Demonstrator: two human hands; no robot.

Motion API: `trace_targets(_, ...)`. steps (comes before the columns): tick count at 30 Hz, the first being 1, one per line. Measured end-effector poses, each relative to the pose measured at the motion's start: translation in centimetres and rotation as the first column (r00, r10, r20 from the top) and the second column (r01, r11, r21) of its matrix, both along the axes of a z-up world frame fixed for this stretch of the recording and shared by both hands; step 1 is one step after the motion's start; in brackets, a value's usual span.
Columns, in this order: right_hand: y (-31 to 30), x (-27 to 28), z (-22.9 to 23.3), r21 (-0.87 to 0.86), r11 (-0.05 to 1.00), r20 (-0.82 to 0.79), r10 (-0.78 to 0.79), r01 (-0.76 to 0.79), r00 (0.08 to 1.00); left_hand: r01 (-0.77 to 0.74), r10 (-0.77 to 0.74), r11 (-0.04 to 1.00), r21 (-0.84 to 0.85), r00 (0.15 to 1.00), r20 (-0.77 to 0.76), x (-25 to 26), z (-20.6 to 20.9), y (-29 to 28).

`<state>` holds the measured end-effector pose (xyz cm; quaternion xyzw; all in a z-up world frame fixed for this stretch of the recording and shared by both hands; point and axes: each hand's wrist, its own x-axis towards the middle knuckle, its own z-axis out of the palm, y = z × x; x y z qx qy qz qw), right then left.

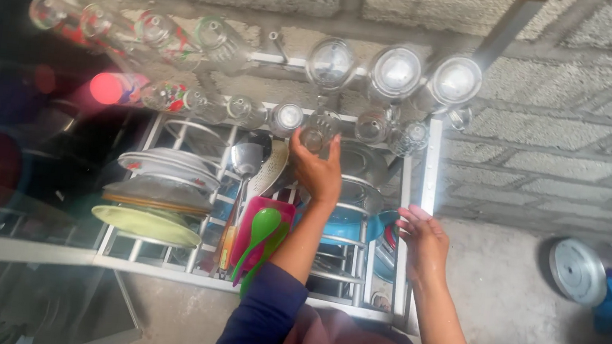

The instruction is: Washing various glasses, plates, and bowls in an outdoor sink.

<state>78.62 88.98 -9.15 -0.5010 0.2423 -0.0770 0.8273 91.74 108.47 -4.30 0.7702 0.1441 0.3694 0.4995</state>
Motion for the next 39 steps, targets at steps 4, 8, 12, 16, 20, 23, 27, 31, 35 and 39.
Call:
trace_targets(4, -1.1, -2.5, -1.6, 0.062, 0.994, 0.007, -0.094, 0.093, 0.996, 0.163, -0.170, 0.985, -0.052, 0.970, -0.175, 1.7, 0.3, 0.3)
trace_targets(8, -2.2, -4.9, -1.7, 0.006, 0.980, -0.050, -0.197, 0.197, 0.979, 0.154, -0.129, 0.970, 0.186, 0.982, -0.135, 3.0, -0.2, -0.1)
trace_targets(12, -3.0, -6.9, -1.4, -0.010, 0.970, -0.083, -0.242, 0.242, 0.967, 0.227, -0.189, 0.972, 0.064, 0.913, -0.363, 2.8, -2.5, 0.1)
trace_targets(16, -4.0, -8.3, -1.5, 0.007, 0.961, -0.138, -0.273, 0.276, 0.952, 0.191, -0.209, 0.941, 0.279, 0.977, 0.036, -1.2, -0.6, -1.0)
trace_targets(20, -7.2, -10.4, -3.6, 0.053, 0.955, -0.047, -0.290, 0.293, 0.956, 0.313, -0.306, 0.944, -0.106, 0.949, 0.076, -7.7, -0.2, -5.6)
trace_targets(23, -10.9, -12.4, -5.3, 0.052, 0.942, 0.044, -0.335, 0.332, 0.941, 0.470, -0.460, 0.872, -0.136, 0.882, 0.099, -14.3, -0.1, -12.2)
trace_targets(27, -18.3, -16.4, -5.9, 0.130, 0.874, 0.119, -0.482, 0.468, 0.868, 0.739, -0.736, 0.662, -0.126, 0.673, 0.075, -23.1, 0.4, -23.9)
trace_targets(31, -26.4, -22.7, -2.7, 0.135, 0.750, 0.058, -0.658, 0.648, 0.750, 0.898, -0.906, 0.407, -0.167, 0.420, 0.050, -28.7, 0.9, -35.0)
trace_targets(35, -33.7, -31.1, -0.4, 0.139, 0.560, 0.092, -0.829, 0.817, 0.552, 0.966, -0.984, 0.175, -0.191, 0.180, 0.009, -34.2, 1.7, -43.7)
trace_targets(39, -38.5, -38.9, 0.5, 0.147, 0.334, 0.199, -0.932, 0.931, 0.302, 0.980, -0.994, -0.110, -0.165, -0.112, -0.006, -38.8, 2.0, -52.1)
